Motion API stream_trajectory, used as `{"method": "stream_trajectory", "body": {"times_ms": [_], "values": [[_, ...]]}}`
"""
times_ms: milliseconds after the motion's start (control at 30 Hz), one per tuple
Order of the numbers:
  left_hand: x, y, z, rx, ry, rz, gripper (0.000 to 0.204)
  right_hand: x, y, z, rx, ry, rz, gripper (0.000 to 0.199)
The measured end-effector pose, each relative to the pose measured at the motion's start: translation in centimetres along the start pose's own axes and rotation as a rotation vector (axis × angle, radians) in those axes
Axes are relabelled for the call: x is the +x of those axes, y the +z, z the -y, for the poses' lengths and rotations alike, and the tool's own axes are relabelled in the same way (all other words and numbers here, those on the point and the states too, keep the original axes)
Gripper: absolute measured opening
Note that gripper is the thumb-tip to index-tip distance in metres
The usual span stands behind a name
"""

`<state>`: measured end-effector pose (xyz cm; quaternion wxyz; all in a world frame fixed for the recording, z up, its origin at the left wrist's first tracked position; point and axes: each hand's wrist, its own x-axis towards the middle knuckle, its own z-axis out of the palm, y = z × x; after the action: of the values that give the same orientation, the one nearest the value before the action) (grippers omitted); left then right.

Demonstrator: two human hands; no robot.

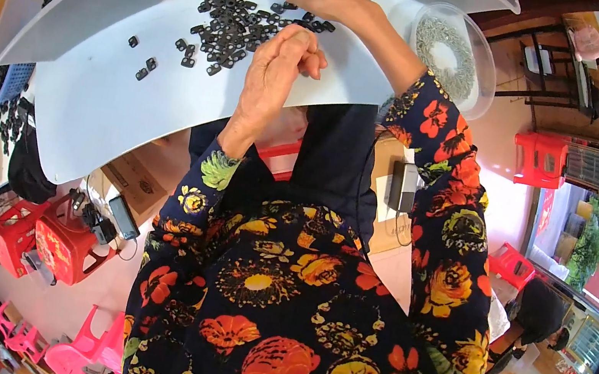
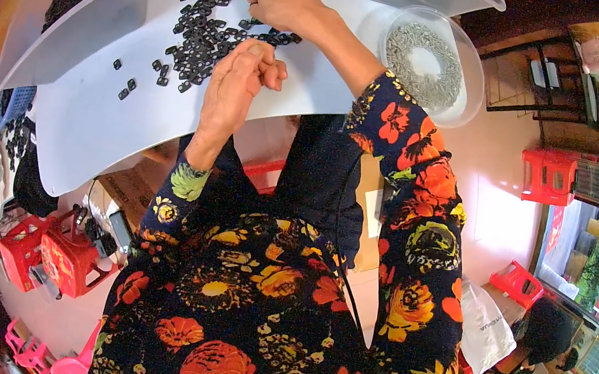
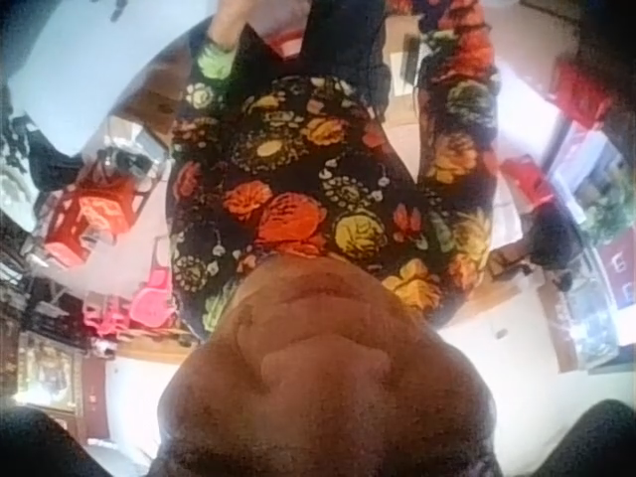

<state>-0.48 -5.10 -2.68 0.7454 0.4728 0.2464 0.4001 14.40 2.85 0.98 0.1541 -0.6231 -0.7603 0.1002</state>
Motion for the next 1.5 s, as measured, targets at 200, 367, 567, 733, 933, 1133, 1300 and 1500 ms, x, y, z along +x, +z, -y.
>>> {"method": "stream_trajectory", "body": {"times_ms": [200, 367, 567, 733, 933, 1133, 1300, 1500], "values": [[0.1, -0.3, 0.4, 0.042, 0.046, 0.020, 0.024, -1.4, -1.3, 0.0, 0.061, 0.271, -0.106, 0.018], [0.0, -0.4, 0.5, 0.031, 0.060, 0.038, 0.023, -1.1, -0.3, -1.5, -0.043, 0.151, -0.111, 0.020], [0.0, -0.4, 0.4, 0.055, 0.077, 0.052, 0.023, -1.9, -1.1, -0.6, 0.024, -0.006, 0.035, 0.020], [0.1, -0.3, 0.4, 0.068, 0.045, 0.049, 0.023, -0.9, -0.7, 0.0, -0.103, 0.113, 0.095, 0.020], [0.1, 0.0, -0.1, 0.062, -0.008, 0.037, 0.019, -1.8, -1.2, -1.0, 0.046, 0.052, 0.045, 0.015], [-0.1, -0.5, 0.7, 0.091, 0.085, -0.029, 0.017, -4.6, -1.9, 0.5, 0.214, 0.066, -0.122, 0.019], [0.6, 0.0, 0.7, 0.142, 0.075, -0.113, 0.017, -8.1, -2.4, 1.6, 0.754, 0.255, -0.047, 0.014], [0.5, 0.2, 0.5, 0.258, 0.125, -0.085, 0.018, -10.2, -1.7, 1.5, 0.792, 0.218, -0.133, 0.013]]}}
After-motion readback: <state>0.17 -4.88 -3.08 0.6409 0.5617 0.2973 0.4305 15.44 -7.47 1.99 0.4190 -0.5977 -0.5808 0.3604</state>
